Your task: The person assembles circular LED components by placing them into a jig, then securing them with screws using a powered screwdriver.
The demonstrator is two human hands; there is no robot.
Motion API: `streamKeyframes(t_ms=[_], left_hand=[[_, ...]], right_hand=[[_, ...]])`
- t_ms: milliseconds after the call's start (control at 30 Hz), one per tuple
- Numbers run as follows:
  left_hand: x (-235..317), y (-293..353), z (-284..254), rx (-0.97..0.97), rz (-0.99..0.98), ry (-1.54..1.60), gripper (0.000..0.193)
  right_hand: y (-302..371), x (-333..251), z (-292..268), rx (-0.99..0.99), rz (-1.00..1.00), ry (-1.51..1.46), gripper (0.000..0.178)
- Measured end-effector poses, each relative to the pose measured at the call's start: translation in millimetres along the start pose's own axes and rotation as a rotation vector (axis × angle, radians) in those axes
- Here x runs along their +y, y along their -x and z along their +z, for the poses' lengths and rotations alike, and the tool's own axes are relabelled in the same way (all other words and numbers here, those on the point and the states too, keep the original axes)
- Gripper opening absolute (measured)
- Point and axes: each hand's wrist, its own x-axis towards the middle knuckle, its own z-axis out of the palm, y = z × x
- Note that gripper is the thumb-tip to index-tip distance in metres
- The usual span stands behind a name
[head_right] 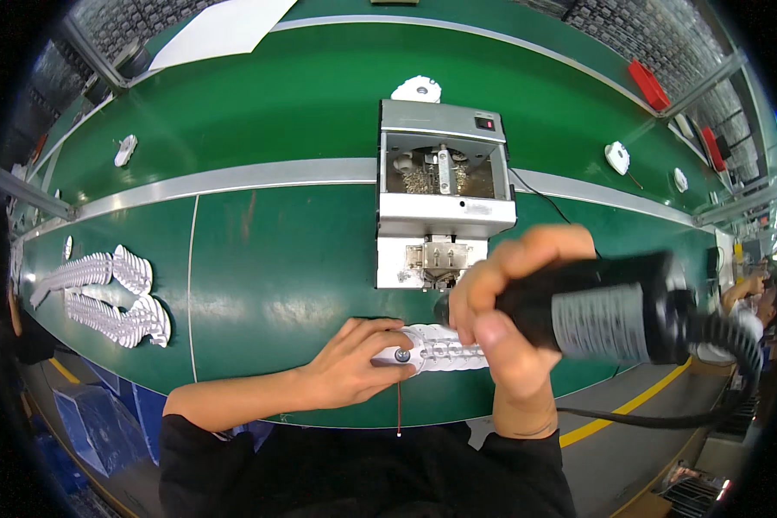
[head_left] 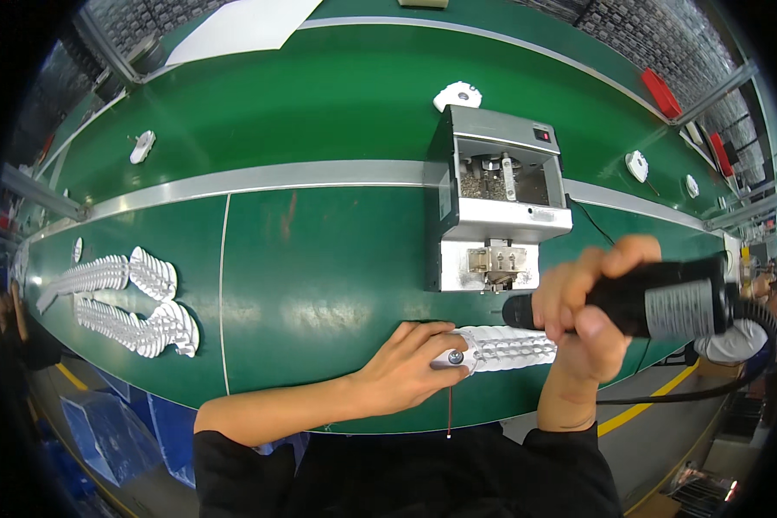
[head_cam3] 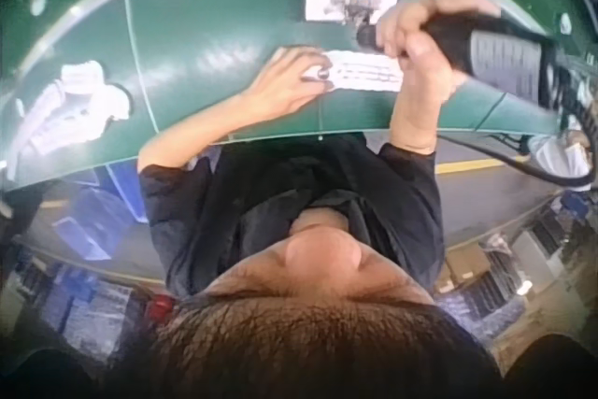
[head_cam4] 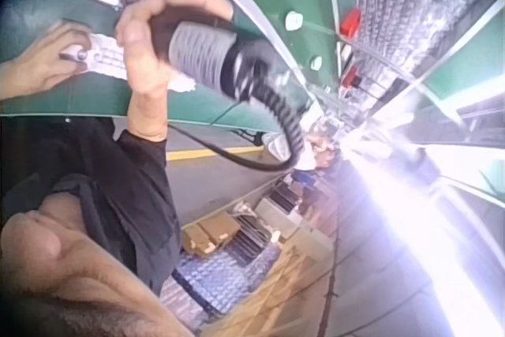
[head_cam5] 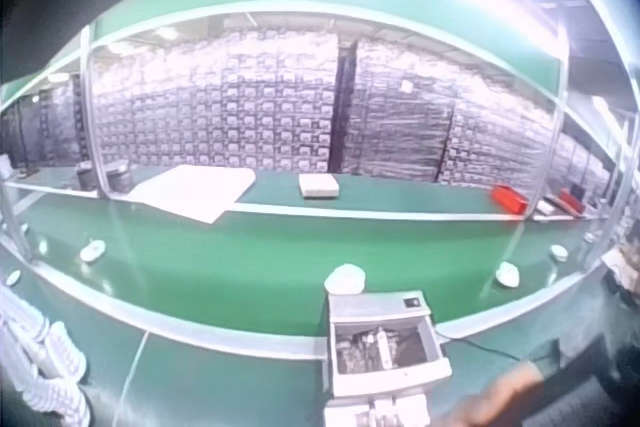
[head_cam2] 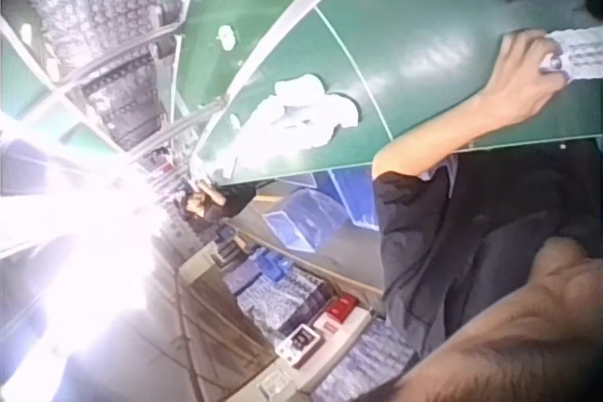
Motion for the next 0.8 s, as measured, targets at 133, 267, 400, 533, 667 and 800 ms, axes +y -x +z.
streamKeyframes(t_ms=[133,267,400,533,667,800], left_hand=[[-1.4,2.4,-1.7,0.005,0.009,0.009,0.021],[-2.5,2.9,-0.6,0.016,0.011,0.020,0.021],[-1.7,2.8,-1.3,0.019,0.004,0.020,0.020],[-1.3,1.2,-2.0,0.012,0.003,0.020,0.020],[-1.6,2.0,-0.2,0.025,-0.005,0.028,0.020],[0.3,1.6,-4.2,0.003,-0.031,0.034,0.018]], right_hand=[[22.9,-13.5,-0.6,-0.012,0.179,-0.122,0.043],[32.2,-10.9,-0.2,-0.064,0.240,-0.142,0.042],[40.5,-3.7,-1.7,-0.085,0.278,-0.145,0.040],[44.2,-3.1,-1.2,-0.095,0.294,-0.102,0.040],[43.4,-0.3,-0.4,-0.174,0.239,0.014,0.038],[41.4,1.6,-0.7,-0.249,0.221,0.110,0.034]])
